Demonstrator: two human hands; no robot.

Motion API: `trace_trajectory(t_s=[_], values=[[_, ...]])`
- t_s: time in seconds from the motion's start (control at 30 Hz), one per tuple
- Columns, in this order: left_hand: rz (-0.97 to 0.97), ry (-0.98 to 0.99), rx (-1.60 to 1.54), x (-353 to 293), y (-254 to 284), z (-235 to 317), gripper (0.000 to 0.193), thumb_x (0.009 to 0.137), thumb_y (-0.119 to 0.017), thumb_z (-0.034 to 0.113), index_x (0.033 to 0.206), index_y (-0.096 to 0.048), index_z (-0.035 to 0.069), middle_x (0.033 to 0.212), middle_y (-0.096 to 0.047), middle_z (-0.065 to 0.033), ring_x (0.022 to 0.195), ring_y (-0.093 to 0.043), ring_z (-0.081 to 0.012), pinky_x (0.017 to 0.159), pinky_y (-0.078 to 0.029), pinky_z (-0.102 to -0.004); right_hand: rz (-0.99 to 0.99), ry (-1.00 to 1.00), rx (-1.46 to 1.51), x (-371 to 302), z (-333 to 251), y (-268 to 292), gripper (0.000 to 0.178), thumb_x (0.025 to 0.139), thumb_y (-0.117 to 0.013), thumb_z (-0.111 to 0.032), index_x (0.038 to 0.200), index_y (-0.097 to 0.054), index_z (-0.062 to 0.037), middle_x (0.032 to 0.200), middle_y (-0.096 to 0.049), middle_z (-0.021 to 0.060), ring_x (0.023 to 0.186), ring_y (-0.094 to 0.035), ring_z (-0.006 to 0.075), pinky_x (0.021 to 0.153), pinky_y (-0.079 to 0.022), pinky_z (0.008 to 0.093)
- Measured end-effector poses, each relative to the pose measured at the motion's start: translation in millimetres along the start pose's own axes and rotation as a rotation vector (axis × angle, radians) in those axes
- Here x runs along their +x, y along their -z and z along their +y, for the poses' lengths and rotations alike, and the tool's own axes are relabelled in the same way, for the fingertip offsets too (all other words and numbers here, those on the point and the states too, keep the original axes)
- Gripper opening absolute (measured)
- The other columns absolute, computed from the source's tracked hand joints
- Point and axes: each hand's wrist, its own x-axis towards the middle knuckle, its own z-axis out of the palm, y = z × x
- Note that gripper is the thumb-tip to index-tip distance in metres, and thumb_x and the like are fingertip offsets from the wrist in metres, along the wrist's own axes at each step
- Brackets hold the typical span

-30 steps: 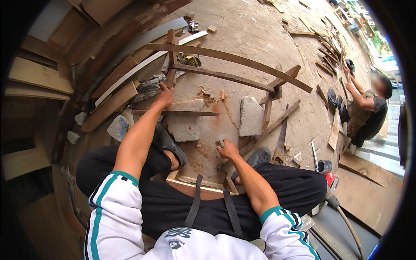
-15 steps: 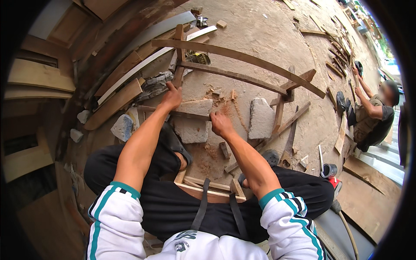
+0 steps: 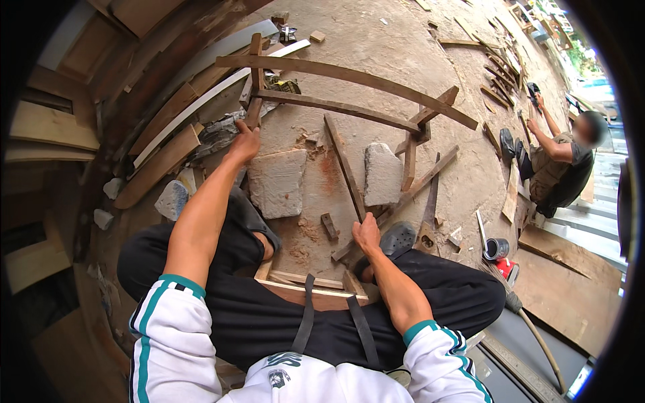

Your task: The person sits on the floor and assembles a small wooden frame using a hammer and nails. They position wooden pieces on concrete blocks, insert nails, and hammer them to secure the joints.

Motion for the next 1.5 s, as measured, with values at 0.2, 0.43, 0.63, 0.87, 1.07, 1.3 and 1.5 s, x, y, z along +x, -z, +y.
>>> trace_trajectory(t_s=[0.2,0.43,0.63,0.87,1.07,1.3,1.5], values=[[0.027,-0.005,0.038,-3.1,-4.9,-9.6,0.079,0.101,-0.031,0.043,0.149,0.008,-0.006,0.131,-0.047,-0.0416,0.121,-0.049,-0.0523,0.104,-0.039,-0.0498,0.07,0.229,-0.13,3.4,2.8,6.6,0.051,0.085,-0.063,-0.044,0.111,-0.061,0.0006,0.107,-0.061,0.0197,0.109,-0.056,0.0377,0.093,-0.044,0.0485],[-0.015,-0.017,0.023,-9.2,0.6,8.3,0.079,0.101,-0.031,0.044,0.146,0.007,-0.009,0.126,-0.05,-0.0426,0.117,-0.052,-0.0526,0.101,-0.04,-0.0505,0.397,-0.418,0.198,73.4,25.1,16.9,0.123,0.069,-0.074,-0.067,0.148,-0.014,0.0064,0.145,-0.026,0.0368,0.133,-0.035,0.0484,0.108,-0.033,0.0535],[0.089,-0.046,0.037,-0.4,-4.6,-17.7,0.077,0.101,-0.035,0.042,0.145,0.002,-0.01,0.118,-0.053,-0.0434,0.109,-0.055,-0.0547,0.095,-0.043,-0.053,0.052,-0.626,0.107,103.6,-18.9,27.9,0.162,0.045,-0.077,-0.082,0.15,0.011,0.0037,0.156,-0.002,0.0352,0.147,-0.008,0.043,0.118,-0.018,0.0529],[0.275,-0.219,-0.092,-5.4,-16.6,-17.1,0.065,0.1,-0.043,0.037,0.139,-0.013,-0.005,0.103,-0.06,-0.0412,0.092,-0.06,-0.055,0.079,-0.049,-0.0579,0.308,-0.41,0.029,101.7,0.0,18.4,0.137,0.056,-0.083,-0.063,0.153,-0.007,-0.0053,0.148,-0.02,0.0381,0.141,-0.021,0.0473,0.116,-0.02,0.0526],[0.32,-0.219,-0.053,-1.8,-16.5,-7.4,0.055,0.099,-0.045,0.034,0.132,-0.021,-0.002,0.094,-0.063,-0.0378,0.084,-0.062,-0.0542,0.075,-0.049,-0.0588,0.36,-0.262,0.252,68.9,-22.9,35.5,0.116,0.06,-0.085,-0.046,0.151,-0.021,-0.0106,0.14,-0.029,0.0363,0.132,-0.028,0.0515,0.113,-0.023,0.0557],[0.235,-0.177,-0.089,-2.8,-5.6,2.1,0.052,0.099,-0.046,0.032,0.13,-0.022,-0.001,0.1,-0.061,-0.0392,0.091,-0.061,-0.0543,0.078,-0.049,-0.0585,0.326,0.356,0.155,28.2,-61.6,22.0,0.11,0.057,-0.086,-0.042,0.147,-0.028,-0.0174,0.138,-0.025,0.0322,0.129,-0.027,0.0524,0.106,-0.026,0.0633],[0.272,-0.133,-0.088,-18.2,-4.8,2.8,0.049,0.099,-0.046,0.03,0.129,-0.022,-0.001,0.105,-0.061,-0.038,0.095,-0.061,-0.054,0.084,-0.048,-0.0575,0.041,0.924,0.001,49.4,-149.6,15.7,0.114,0.047,-0.091,-0.034,0.144,-0.033,-0.0183,0.139,-0.026,0.0297,0.131,-0.029,0.0496,0.109,-0.032,0.0563]])
